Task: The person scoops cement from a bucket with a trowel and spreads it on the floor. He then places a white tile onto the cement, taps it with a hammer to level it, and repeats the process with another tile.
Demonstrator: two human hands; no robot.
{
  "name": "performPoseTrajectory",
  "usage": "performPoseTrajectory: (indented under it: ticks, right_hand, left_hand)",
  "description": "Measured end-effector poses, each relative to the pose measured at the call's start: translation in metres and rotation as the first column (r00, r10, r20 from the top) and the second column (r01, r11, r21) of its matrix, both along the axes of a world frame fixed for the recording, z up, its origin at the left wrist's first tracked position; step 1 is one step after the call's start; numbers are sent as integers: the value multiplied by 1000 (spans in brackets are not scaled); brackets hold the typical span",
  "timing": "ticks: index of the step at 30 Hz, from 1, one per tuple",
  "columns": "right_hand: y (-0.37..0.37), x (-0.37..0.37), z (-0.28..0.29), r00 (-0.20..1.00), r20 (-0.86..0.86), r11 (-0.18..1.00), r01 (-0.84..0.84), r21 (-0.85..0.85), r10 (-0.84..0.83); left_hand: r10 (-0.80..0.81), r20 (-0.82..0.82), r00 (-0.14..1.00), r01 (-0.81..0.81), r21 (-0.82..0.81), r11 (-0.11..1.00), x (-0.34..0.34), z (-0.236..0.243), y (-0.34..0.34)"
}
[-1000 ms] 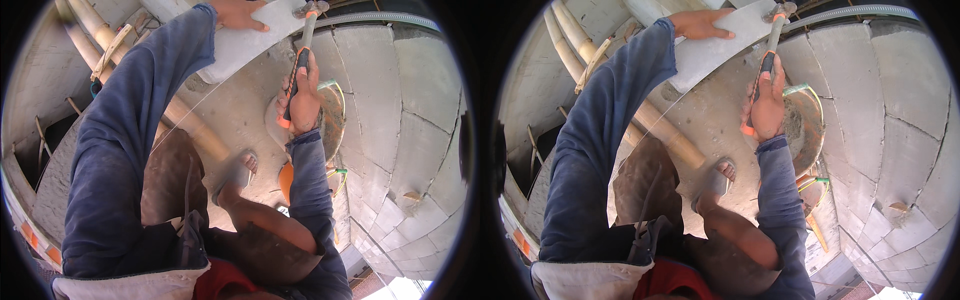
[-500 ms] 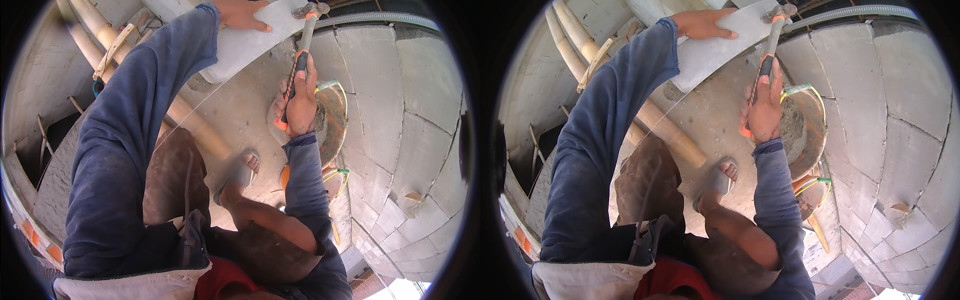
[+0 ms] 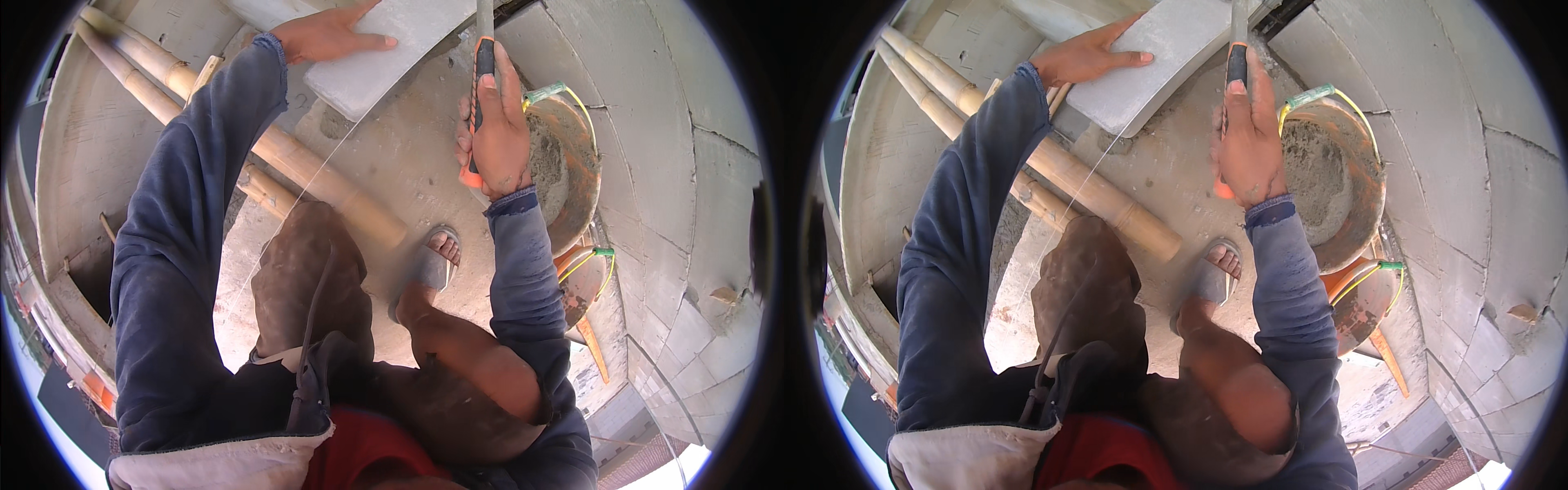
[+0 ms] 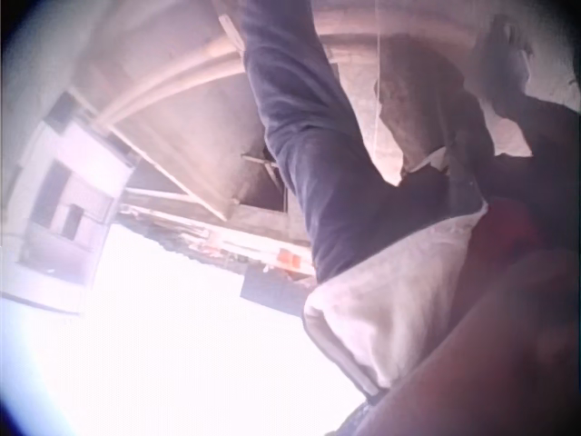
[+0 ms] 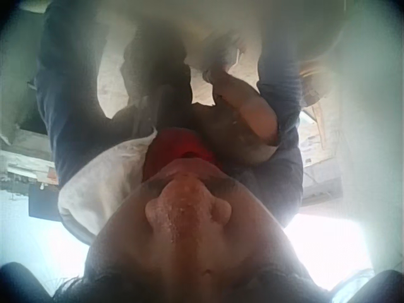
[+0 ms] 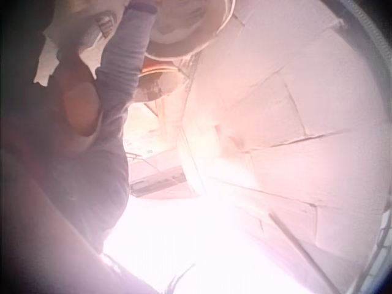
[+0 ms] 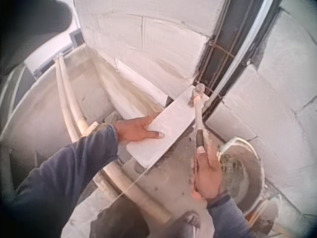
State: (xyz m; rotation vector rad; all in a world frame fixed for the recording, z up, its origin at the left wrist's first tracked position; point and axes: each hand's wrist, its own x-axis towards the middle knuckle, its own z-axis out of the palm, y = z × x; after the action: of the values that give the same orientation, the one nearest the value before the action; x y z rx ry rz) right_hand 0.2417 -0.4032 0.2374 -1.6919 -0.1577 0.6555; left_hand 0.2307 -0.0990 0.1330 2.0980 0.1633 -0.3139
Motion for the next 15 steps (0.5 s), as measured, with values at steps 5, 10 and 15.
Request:
performPoseTrajectory:
  ticks: [5, 10, 15]
  right_hand:
    - [-12, -21, 7, 993, 116, 992, -52, 112, 39]
    - [-23, -33, -8, 998, -15, 997, -60, -40, 59]
    - [-17, -32, 12, 997, -72, 999, -28, 42, 31]
  left_hand:
    - [-90, 58, 994, 106, -410, 906, 8, 23, -9]
    - [-50, 9, 999, 51, -170, 984, 3, 15, -6]
    - [-37, 17, 999, 36, 31, 999, 4, 9, -6]
